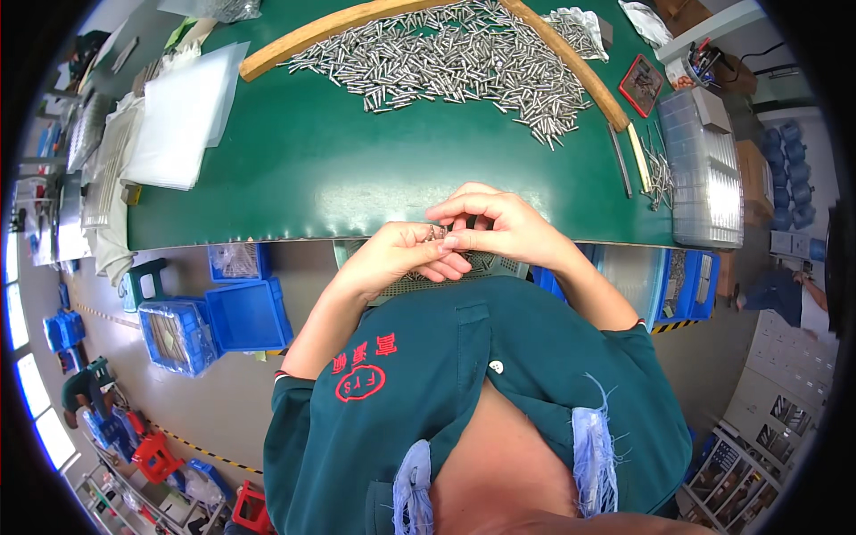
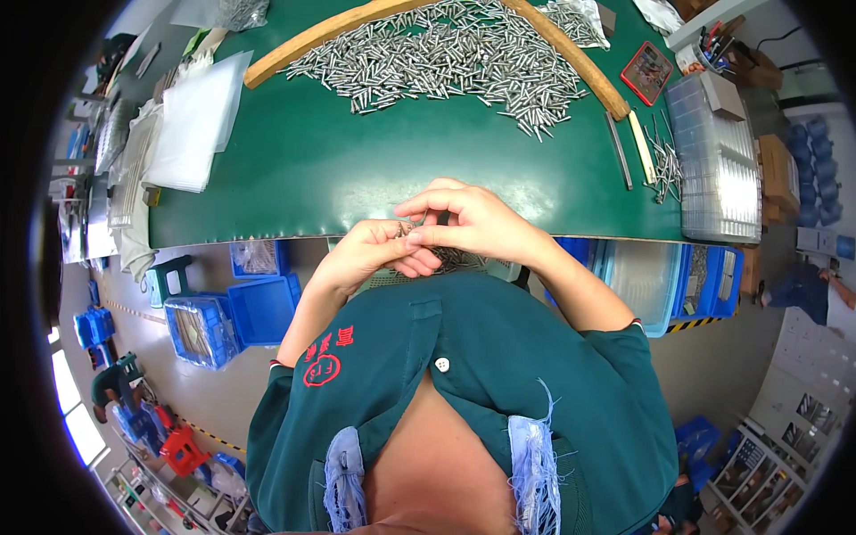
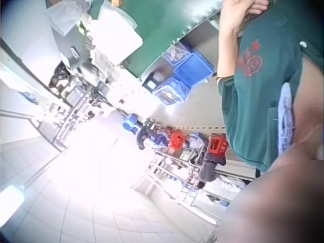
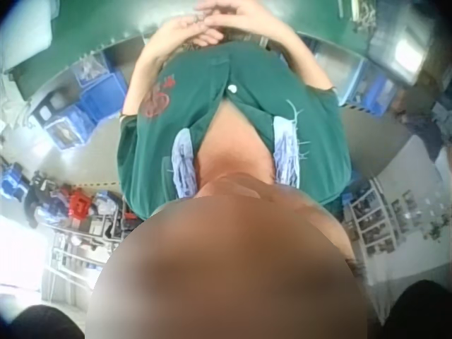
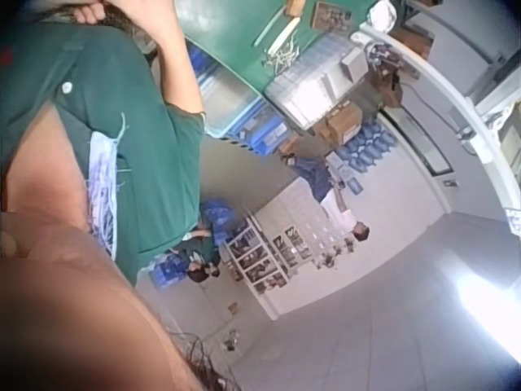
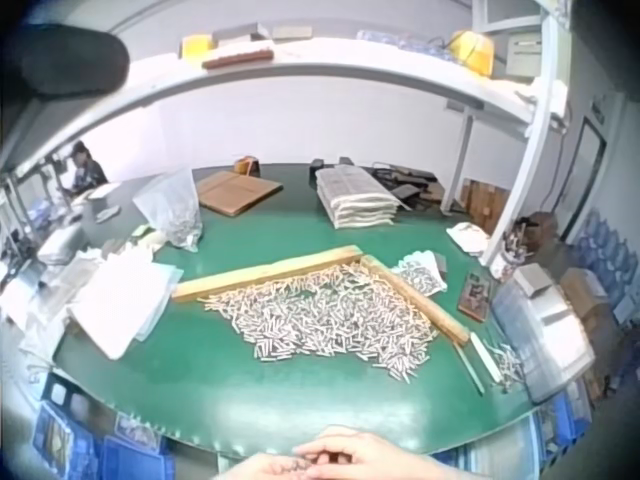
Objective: Inspecting and sorting small metallic pins on a workbench in a manufacturing environment.
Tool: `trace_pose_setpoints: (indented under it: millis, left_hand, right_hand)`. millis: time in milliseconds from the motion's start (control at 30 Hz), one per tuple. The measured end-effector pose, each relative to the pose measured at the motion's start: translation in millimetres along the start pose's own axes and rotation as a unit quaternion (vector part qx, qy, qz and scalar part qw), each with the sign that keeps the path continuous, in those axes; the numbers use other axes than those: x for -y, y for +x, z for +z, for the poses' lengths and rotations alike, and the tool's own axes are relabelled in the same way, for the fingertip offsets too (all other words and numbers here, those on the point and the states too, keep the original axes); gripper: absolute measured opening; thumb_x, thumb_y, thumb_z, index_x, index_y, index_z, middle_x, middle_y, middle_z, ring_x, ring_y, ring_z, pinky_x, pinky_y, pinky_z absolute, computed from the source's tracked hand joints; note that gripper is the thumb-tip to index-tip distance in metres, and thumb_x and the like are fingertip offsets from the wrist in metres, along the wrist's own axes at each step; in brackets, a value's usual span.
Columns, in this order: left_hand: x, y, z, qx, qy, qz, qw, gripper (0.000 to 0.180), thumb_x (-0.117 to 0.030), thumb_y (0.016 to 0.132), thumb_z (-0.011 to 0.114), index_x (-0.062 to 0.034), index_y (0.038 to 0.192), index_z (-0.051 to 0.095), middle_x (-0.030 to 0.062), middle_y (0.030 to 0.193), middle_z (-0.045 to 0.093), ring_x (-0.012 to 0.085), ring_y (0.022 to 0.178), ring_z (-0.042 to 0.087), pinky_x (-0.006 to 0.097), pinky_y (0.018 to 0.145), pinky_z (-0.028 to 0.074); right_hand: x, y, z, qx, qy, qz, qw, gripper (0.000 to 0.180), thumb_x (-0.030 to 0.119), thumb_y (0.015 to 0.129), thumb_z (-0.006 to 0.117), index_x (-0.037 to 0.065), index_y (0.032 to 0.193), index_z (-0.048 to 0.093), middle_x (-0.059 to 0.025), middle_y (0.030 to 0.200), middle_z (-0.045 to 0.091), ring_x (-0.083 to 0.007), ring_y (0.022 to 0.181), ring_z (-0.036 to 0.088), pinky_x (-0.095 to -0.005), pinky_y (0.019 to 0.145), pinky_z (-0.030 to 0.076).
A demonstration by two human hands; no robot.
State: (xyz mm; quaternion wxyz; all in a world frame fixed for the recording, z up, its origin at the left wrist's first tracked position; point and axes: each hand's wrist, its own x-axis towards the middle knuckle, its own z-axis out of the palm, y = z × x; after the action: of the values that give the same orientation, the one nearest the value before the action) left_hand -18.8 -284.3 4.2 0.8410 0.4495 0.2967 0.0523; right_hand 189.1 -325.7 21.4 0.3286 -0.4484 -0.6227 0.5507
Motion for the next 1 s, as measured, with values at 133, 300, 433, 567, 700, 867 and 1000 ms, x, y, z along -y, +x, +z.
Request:
trace_pose_setpoints:
  millis: [133,300,433,567,700,867,1000]
  left_hand:
    - [4,5,-2,-0.016,0.084,-0.002,0.996,0.027,-0.017,0.097,0.052,0.0051,0.110,0.059,0.0169,0.101,0.069,0.0180,0.088,0.068,0.028,0.077,0.054]
    - [-3,-1,-1,0.014,0.047,0.047,0.998,0.027,-0.010,0.095,0.052,0.0028,0.119,0.056,0.0155,0.100,0.069,0.0154,0.089,0.066,0.027,0.080,0.052]
    - [-10,-6,-5,-0.035,0.041,0.086,0.995,0.026,-0.010,0.096,0.051,0.0031,0.117,0.057,0.0151,0.100,0.068,0.0167,0.089,0.066,0.028,0.081,0.052]
    - [-11,-13,-20,-0.115,0.057,0.125,0.984,0.026,-0.012,0.096,0.051,0.0026,0.116,0.058,0.0139,0.099,0.068,0.0169,0.088,0.066,0.028,0.080,0.052]
    - [-13,-16,-30,-0.161,0.067,0.150,0.973,0.025,-0.011,0.096,0.051,0.0019,0.117,0.058,0.0129,0.101,0.068,0.0152,0.092,0.065,0.027,0.082,0.051]
    - [-12,-14,-36,-0.208,0.093,0.171,0.959,0.026,-0.011,0.096,0.051,0.0022,0.118,0.057,0.0131,0.102,0.068,0.0144,0.092,0.064,0.026,0.082,0.051]
    - [-14,-8,-39,-0.213,0.120,0.182,0.952,0.027,-0.011,0.096,0.052,0.0013,0.120,0.057,0.0118,0.103,0.068,0.0136,0.092,0.064,0.026,0.082,0.050]
  right_hand:
    - [-5,3,8,-0.030,-0.128,-0.075,0.988,0.016,0.010,0.086,0.067,0.004,0.100,0.068,-0.0012,0.089,0.062,-0.0099,0.076,0.057,-0.0227,0.065,0.046]
    - [-24,6,3,-0.034,0.346,0.141,0.927,0.020,0.020,0.093,0.061,0.002,0.101,0.064,0.0010,0.081,0.060,-0.0049,0.068,0.055,-0.0188,0.059,0.045]
    - [-34,7,10,-0.060,0.552,0.198,0.808,0.020,0.022,0.094,0.060,0.004,0.104,0.061,0.0018,0.082,0.058,-0.0030,0.070,0.054,-0.0160,0.058,0.045]
    - [-37,5,10,-0.023,0.622,0.196,0.758,0.017,0.020,0.095,0.058,0.005,0.103,0.060,-0.0007,0.090,0.058,-0.0047,0.073,0.053,-0.0164,0.058,0.046]
    - [-40,3,11,-0.025,0.579,0.203,0.789,0.021,0.021,0.094,0.060,0.004,0.107,0.061,0.0022,0.084,0.060,-0.0028,0.071,0.054,-0.0163,0.059,0.047]
    - [-25,1,16,0.018,0.161,0.130,0.978,0.019,0.019,0.092,0.062,0.004,0.101,0.068,0.0018,0.085,0.062,-0.0051,0.073,0.054,-0.0206,0.061,0.044]
    - [-27,6,6,-0.055,0.147,0.065,0.985,0.021,0.020,0.090,0.065,0.003,0.101,0.069,-0.0036,0.090,0.066,-0.0095,0.081,0.059,-0.0246,0.072,0.047]
